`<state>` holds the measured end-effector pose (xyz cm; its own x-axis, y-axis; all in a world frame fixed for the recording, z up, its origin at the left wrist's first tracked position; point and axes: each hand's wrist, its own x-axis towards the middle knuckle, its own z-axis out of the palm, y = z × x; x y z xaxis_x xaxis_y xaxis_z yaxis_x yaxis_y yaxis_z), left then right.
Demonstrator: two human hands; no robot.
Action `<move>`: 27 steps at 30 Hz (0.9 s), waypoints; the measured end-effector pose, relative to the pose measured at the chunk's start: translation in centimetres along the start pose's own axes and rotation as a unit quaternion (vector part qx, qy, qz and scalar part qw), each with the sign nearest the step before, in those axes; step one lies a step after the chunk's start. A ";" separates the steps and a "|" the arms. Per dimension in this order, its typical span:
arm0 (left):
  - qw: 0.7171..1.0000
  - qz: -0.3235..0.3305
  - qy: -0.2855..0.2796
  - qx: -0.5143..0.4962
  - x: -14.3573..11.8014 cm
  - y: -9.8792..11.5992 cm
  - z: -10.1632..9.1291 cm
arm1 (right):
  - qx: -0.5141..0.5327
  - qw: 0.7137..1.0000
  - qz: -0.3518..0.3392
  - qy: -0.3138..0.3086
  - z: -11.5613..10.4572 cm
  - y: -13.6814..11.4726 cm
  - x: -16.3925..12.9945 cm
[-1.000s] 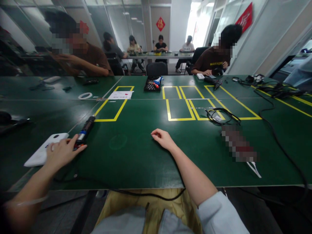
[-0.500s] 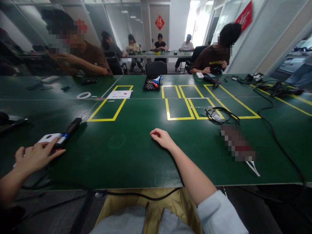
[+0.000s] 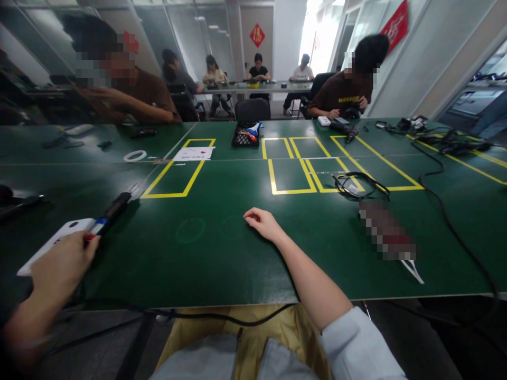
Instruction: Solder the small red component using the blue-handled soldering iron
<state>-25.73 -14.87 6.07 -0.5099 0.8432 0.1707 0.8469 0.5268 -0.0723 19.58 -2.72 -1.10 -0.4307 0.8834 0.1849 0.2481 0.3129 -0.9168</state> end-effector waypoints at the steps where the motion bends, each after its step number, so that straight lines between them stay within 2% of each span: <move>1: 1.000 0.018 0.024 -0.010 0.2 1.1 -0.2 | 0.005 1.000 0.001 0.001 0.0 0.0 0.0; 3: 0.992 0.069 0.044 -0.093 0.4 4.2 -0.6 | 0.015 1.000 0.002 0.001 0.0 0.0 0.1; 4: 0.978 0.111 0.034 -0.171 0.4 6.2 -0.8 | 0.021 1.000 0.003 0.001 0.0 0.0 0.1; 6: 0.916 0.188 -0.031 -0.352 -0.1 11.1 -1.2 | 0.036 0.999 0.006 -0.001 0.1 0.1 0.1; 7: 0.883 0.213 -0.079 -0.411 -0.5 13.7 -1.3 | 0.045 0.999 0.008 -0.003 0.1 0.1 0.1; 10: 0.779 0.288 -0.227 -0.509 -1.9 21.2 -1.6 | 0.079 0.997 0.008 -0.011 0.1 0.2 0.0; 13: 0.705 0.316 -0.306 -0.557 -3.1 26.3 -1.0 | 0.122 0.992 0.003 -0.024 0.0 0.3 0.0; 16: 0.661 0.330 -0.357 -0.572 -3.8 28.6 0.1 | 0.159 0.986 -0.003 -0.044 0.1 0.2 0.0; 19: 0.632 0.332 -0.377 -0.591 -4.2 29.2 1.4 | 0.171 0.984 -0.010 -0.058 0.3 0.2 0.1; 22: 0.619 0.315 -0.371 -0.616 -4.5 29.5 2.3 | 0.168 0.984 -0.012 -0.056 0.5 0.3 0.2; 27: 0.612 0.249 -0.371 -0.653 -4.4 29.4 3.0 | 0.141 0.990 -0.001 -0.019 0.6 0.4 0.2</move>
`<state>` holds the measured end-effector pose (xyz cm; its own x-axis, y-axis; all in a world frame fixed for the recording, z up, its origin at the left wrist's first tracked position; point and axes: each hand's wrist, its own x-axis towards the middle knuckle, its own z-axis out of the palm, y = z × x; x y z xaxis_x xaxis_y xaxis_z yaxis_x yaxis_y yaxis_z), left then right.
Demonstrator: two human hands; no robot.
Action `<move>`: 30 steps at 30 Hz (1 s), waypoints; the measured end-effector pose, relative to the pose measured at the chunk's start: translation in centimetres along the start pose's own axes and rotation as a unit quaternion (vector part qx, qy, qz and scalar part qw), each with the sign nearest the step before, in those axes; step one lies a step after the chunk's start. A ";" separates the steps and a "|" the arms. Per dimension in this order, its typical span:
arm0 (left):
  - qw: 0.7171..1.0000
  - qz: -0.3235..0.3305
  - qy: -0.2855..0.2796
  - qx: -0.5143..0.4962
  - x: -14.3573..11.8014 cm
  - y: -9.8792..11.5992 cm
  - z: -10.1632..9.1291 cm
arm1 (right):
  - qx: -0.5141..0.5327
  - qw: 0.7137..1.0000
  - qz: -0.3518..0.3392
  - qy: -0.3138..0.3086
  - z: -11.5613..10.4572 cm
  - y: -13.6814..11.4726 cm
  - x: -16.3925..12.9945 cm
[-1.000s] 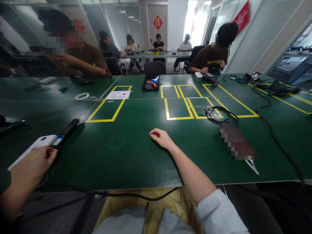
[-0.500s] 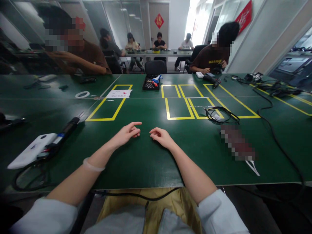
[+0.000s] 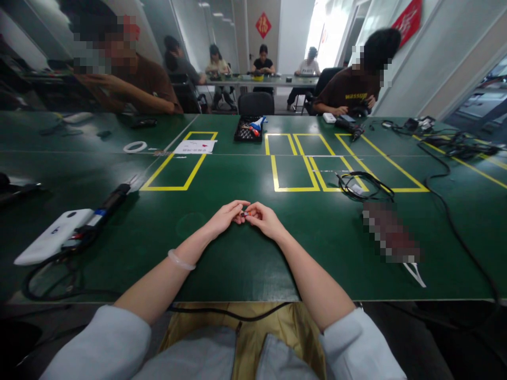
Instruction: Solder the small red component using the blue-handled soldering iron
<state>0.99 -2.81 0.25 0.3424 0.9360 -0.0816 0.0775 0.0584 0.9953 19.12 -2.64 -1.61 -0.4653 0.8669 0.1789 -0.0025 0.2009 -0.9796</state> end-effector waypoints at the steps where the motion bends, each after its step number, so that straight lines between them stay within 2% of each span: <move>1: 1.000 -0.010 0.001 -0.010 -0.1 0.0 -0.1 | -0.010 1.000 0.001 0.009 0.0 0.0 0.0; 5: 0.999 -0.027 -0.008 -0.018 -0.5 -0.1 -0.4 | -0.045 0.999 -0.003 0.028 0.0 0.1 -0.1; 10: 1.000 -0.009 -0.011 -0.016 -0.9 -0.3 -0.5 | -0.051 0.999 -0.010 0.014 0.3 -0.4 -0.3; 14: 1.000 0.016 -0.013 -0.008 -1.1 -0.3 -0.5 | -0.029 0.999 0.011 0.030 0.4 -0.7 -0.2; 20: 0.997 0.058 0.007 0.042 -1.2 -0.1 -0.6 | -0.081 0.996 -0.005 0.035 0.2 -0.4 -0.2; 30: 0.995 0.079 0.012 0.064 -1.1 -0.4 -0.6 | -0.126 0.991 -0.017 0.047 0.2 -0.3 -0.2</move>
<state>0.06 -3.68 -0.06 0.3369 0.9383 0.0778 0.1437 -0.1329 0.9807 18.98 -2.96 -1.35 -0.3848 0.8938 0.2302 0.2103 0.3277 -0.9211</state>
